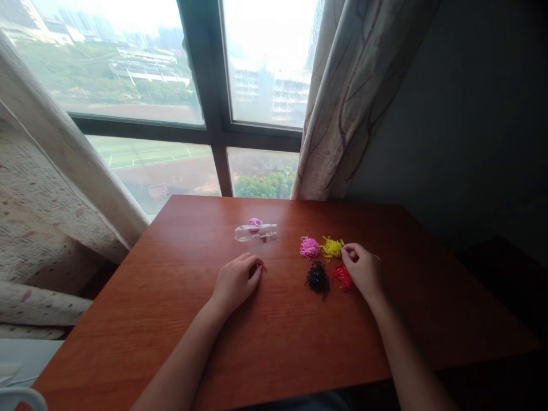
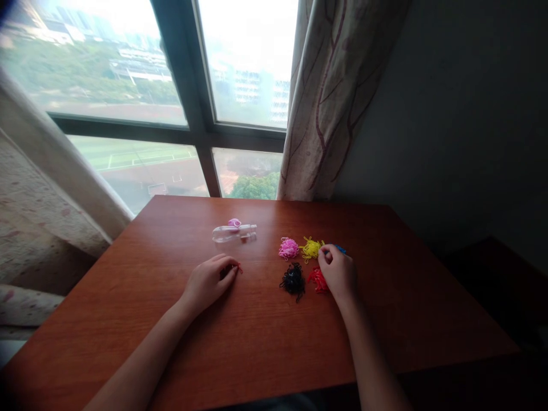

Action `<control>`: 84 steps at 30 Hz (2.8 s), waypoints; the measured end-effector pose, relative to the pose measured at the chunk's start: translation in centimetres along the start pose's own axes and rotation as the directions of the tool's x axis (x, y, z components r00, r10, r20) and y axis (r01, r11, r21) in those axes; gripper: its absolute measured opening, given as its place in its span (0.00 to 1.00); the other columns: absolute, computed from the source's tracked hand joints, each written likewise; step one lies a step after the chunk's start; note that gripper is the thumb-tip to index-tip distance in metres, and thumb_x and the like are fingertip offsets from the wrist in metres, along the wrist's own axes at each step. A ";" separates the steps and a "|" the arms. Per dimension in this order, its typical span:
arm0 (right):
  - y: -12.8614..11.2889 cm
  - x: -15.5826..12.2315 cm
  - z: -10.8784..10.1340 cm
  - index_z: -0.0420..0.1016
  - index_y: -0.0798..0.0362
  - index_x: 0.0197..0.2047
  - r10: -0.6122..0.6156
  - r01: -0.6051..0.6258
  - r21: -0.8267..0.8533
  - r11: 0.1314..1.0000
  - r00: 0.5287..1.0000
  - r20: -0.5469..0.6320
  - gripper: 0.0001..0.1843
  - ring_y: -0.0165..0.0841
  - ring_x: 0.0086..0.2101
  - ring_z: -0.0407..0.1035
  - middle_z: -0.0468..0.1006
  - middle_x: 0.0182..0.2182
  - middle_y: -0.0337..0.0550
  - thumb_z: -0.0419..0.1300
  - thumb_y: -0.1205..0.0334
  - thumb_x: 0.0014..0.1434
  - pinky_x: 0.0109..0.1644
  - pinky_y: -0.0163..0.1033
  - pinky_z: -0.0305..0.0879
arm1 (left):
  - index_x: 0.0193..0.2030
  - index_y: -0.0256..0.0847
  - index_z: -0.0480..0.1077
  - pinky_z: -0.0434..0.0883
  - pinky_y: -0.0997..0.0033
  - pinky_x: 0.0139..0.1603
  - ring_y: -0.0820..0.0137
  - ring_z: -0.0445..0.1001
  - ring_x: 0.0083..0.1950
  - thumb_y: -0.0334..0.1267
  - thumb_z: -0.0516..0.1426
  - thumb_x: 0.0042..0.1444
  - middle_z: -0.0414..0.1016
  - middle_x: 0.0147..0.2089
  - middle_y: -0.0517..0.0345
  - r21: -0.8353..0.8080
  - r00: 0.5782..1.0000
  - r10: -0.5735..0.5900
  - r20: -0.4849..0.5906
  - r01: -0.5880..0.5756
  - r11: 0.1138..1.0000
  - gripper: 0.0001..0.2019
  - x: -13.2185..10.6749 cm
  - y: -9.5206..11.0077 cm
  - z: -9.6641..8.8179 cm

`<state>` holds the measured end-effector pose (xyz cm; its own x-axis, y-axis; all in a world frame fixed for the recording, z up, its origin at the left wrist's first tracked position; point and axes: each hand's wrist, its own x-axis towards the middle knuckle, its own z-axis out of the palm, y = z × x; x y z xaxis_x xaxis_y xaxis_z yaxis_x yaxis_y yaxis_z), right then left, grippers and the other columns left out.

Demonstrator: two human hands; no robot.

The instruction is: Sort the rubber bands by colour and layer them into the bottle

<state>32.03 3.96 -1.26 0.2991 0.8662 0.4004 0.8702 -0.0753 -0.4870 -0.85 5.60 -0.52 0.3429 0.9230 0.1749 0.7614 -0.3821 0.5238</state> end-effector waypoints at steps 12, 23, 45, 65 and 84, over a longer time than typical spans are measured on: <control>-0.2 1.2 0.7 0.77 0.52 0.33 -0.034 0.033 0.009 0.999 0.997 0.064 0.15 0.31 0.23 0.67 0.74 0.21 0.40 0.54 0.53 0.59 0.30 0.35 0.57 | 0.37 0.46 0.73 0.66 0.72 0.37 0.68 0.75 0.39 0.38 0.52 0.61 0.77 0.40 0.60 0.011 1.000 0.016 -0.005 -0.016 1.000 0.09 -0.1 0.1 -0.1; -3.3 -3.2 -1.5 0.77 0.52 0.35 0.002 -0.003 0.173 0.985 1.000 0.004 0.13 0.31 0.25 0.70 0.75 0.23 0.39 0.56 0.53 0.60 0.32 0.33 0.61 | 0.37 0.45 0.73 0.66 0.71 0.38 0.68 0.75 0.38 0.38 0.52 0.61 0.77 0.39 0.59 0.000 1.000 0.006 -0.001 -0.006 1.000 0.08 0.1 0.0 0.0; -11.1 -13.5 0.6 0.73 0.50 0.34 -0.312 0.190 0.348 0.918 0.888 0.337 0.09 0.32 0.30 0.70 0.77 0.28 0.38 0.53 0.68 0.61 0.36 0.34 0.58 | 0.36 0.44 0.71 0.65 0.72 0.35 0.69 0.74 0.36 0.41 0.52 0.62 0.75 0.40 0.59 0.102 1.000 0.022 0.022 -0.024 0.994 0.08 0.2 -0.2 0.1; -11.1 -13.1 0.8 0.72 0.50 0.33 -0.250 0.132 0.316 0.939 0.896 0.367 0.08 0.30 0.31 0.72 0.77 0.28 0.37 0.54 0.68 0.61 0.36 0.32 0.58 | 0.39 0.43 0.73 0.66 0.71 0.32 0.67 0.75 0.38 0.36 0.53 0.60 0.75 0.43 0.54 0.040 0.856 0.452 0.249 -0.476 0.879 0.07 7.6 13.2 4.2; -10.8 -13.3 1.2 0.72 0.50 0.34 -0.256 0.110 0.375 0.921 0.894 0.367 0.07 0.32 0.32 0.72 0.77 0.29 0.38 0.54 0.68 0.61 0.37 0.33 0.58 | 0.43 0.44 0.73 0.70 0.71 0.38 0.66 0.76 0.41 0.35 0.54 0.59 0.75 0.44 0.55 0.005 0.874 0.437 0.211 -0.448 0.894 0.09 8.3 12.4 4.6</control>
<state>18.16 -6.17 -2.26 -0.0993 0.9751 0.1982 0.6872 0.2113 -0.6951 14.01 8.31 3.56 0.7488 0.6299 0.2061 0.5294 -0.7556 0.3859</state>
